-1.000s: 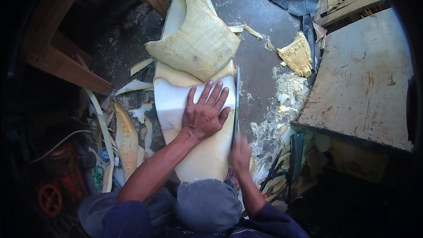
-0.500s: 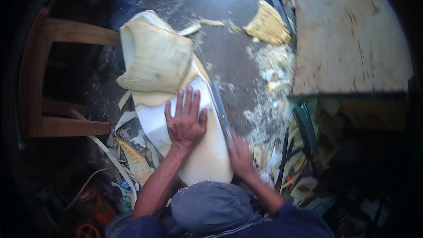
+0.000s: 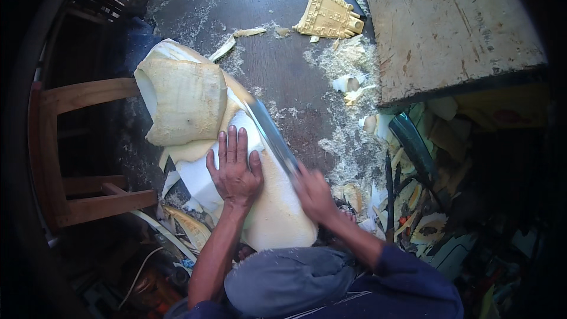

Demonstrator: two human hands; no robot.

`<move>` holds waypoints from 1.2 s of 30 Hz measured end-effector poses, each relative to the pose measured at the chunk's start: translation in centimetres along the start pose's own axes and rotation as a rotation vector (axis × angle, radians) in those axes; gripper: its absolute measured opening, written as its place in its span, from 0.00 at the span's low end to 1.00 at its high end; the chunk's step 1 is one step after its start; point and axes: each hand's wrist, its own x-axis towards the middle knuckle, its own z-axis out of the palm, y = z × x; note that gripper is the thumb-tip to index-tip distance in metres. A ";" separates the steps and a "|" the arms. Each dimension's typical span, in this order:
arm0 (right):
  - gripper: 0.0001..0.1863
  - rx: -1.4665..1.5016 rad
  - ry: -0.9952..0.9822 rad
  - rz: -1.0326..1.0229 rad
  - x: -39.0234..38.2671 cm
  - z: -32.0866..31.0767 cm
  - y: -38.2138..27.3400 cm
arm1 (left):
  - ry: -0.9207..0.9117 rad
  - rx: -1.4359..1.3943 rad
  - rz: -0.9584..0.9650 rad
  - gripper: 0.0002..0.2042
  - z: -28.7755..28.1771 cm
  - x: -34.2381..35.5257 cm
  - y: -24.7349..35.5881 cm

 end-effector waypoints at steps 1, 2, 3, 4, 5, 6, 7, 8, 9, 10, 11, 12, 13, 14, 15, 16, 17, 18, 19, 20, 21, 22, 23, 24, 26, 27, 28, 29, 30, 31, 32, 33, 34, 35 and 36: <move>0.26 0.020 -0.022 0.053 -3.4 -0.2 0.3 | -0.010 0.018 0.005 0.26 0.0 0.0 0.0; 0.27 0.036 0.052 -0.002 -5.8 -0.2 1.2 | 0.002 0.022 0.011 0.26 0.1 0.1 -0.1; 0.26 0.019 0.057 -0.043 -5.1 -0.4 1.1 | 0.024 0.027 0.012 0.26 0.1 0.2 0.0; 0.26 -0.015 0.017 0.000 -4.9 -0.7 0.9 | -0.004 0.032 0.018 0.26 0.1 0.3 0.1; 0.25 -0.011 -0.004 0.077 -2.7 -0.6 0.1 | 0.015 0.026 0.021 0.26 0.1 0.4 0.1; 0.24 -0.006 -0.025 0.138 0.5 -0.6 -0.7 | -0.002 0.014 0.017 0.27 0.1 0.3 0.2; 0.23 -0.029 -0.017 0.074 1.7 -0.8 -0.6 | 0.006 0.014 0.018 0.27 0.1 0.5 0.2; 0.23 -0.031 -0.014 0.007 2.3 -0.7 -0.6 | 0.000 0.016 0.005 0.27 0.1 0.3 0.2; 0.22 0.001 0.016 -0.071 2.4 -0.2 -0.9 | 0.014 0.020 0.017 0.26 0.0 0.3 0.2; 0.22 -0.009 0.079 -0.103 0.5 -0.3 -0.4 | 0.012 0.035 0.025 0.26 0.1 0.5 0.2; 0.22 0.003 0.145 -0.126 -3.4 -0.3 0.2 | -0.003 0.042 0.022 0.26 0.1 0.2 0.2; 0.22 0.021 0.215 -0.121 -5.9 -0.7 0.5 | 0.009 0.045 0.016 0.26 0.3 0.4 0.2; 0.21 0.002 0.171 -0.098 -5.2 -1.0 0.8 | 0.007 0.046 0.016 0.26 0.2 0.1 0.2; 0.21 -0.009 0.124 -0.031 -5.3 -0.9 0.7 | 0.039 0.044 0.019 0.26 0.4 0.4 0.2; 0.23 0.029 0.101 -0.039 -3.0 -0.6 0.3 | 0.022 0.044 0.021 0.26 0.4 0.3 0.3; 0.26 0.062 0.089 -0.055 0.0 -0.5 0.1 | 0.028 0.044 0.027 0.26 0.5 0.4 0.4; 0.24 0.042 0.032 -0.028 1.1 -0.7 0.5 | 0.021 0.041 0.031 0.26 0.4 0.5 0.3; 0.22 0.042 -0.012 -0.026 2.0 -0.7 0.6 | 0.028 0.029 0.030 0.26 0.5 0.4 0.5; 0.21 0.074 -0.031 -0.035 2.0 -0.6 0.4 | 0.014 0.026 0.034 0.26 0.3 0.4 0.3; 0.21 0.078 0.005 -0.038 0.0 -0.8 1.0 | 0.036 0.001 0.027 0.26 0.3 0.4 0.4; 0.21 0.098 0.042 -0.019 -3.6 -1.4 1.1 | 0.025 0.008 0.031 0.26 0.3 0.4 0.3; 0.21 0.106 0.067 -0.035 -4.7 -1.8 1.2 | 0.014 0.015 0.035 0.26 0.4 0.6 0.3; 0.21 0.104 0.045 -0.006 -5.4 -2.4 1.0 | 0.027 0.022 0.030 0.26 0.4 0.4 0.3; 0.20 0.061 0.017 0.034 -4.7 -1.9 1.4 | 0.003 0.033 0.036 0.26 0.3 0.4 0.3; 0.23 0.074 0.005 -0.009 -0.5 -0.5 1.5 | -0.008 0.027 0.047 0.26 0.2 0.3 0.3; 0.28 0.101 0.008 -0.084 2.1 -0.4 1.4 | -0.007 0.033 0.029 0.26 0.2 0.3 0.4; 0.28 0.115 -0.012 -0.062 2.3 -0.2 1.7 | 0.009 0.023 0.035 0.26 0.1 0.2 0.4; 0.28 0.141 -0.008 -0.046 1.9 0.0 1.6 | -0.004 0.024 0.040 0.26 -0.1 0.2 0.3; 0.28 0.165 0.022 -0.049 1.4 0.0 1.9 | -0.016 0.022 0.031 0.26 0.0 0.3 0.3; 0.23 0.158 -0.014 0.026 -1.9 -0.3 2.4 | -0.020 0.018 0.040 0.26 -0.2 0.1 0.3; 0.23 0.099 0.071 -0.070 -4.9 -0.6 2.7 | -0.008 0.013 0.051 0.26 -0.1 0.3 0.4; 0.24 0.043 0.194 -0.196 -6.3 -0.6 3.4 | 0.008 0.005 0.047 0.26 0.1 0.6 0.3; 0.24 0.081 0.090 -0.077 -6.1 -0.7 3.7 | 0.032 0.015 0.048 0.26 0.4 1.2 0.2; 0.25 0.133 0.024 0.023 -5.5 -0.2 4.4 | 0.020 0.014 0.043 0.26 0.5 1.1 0.3; 0.26 0.197 -0.003 0.076 -4.1 0.8 4.9 | -0.008 0.028 0.028 0.26 0.3 0.3 0.4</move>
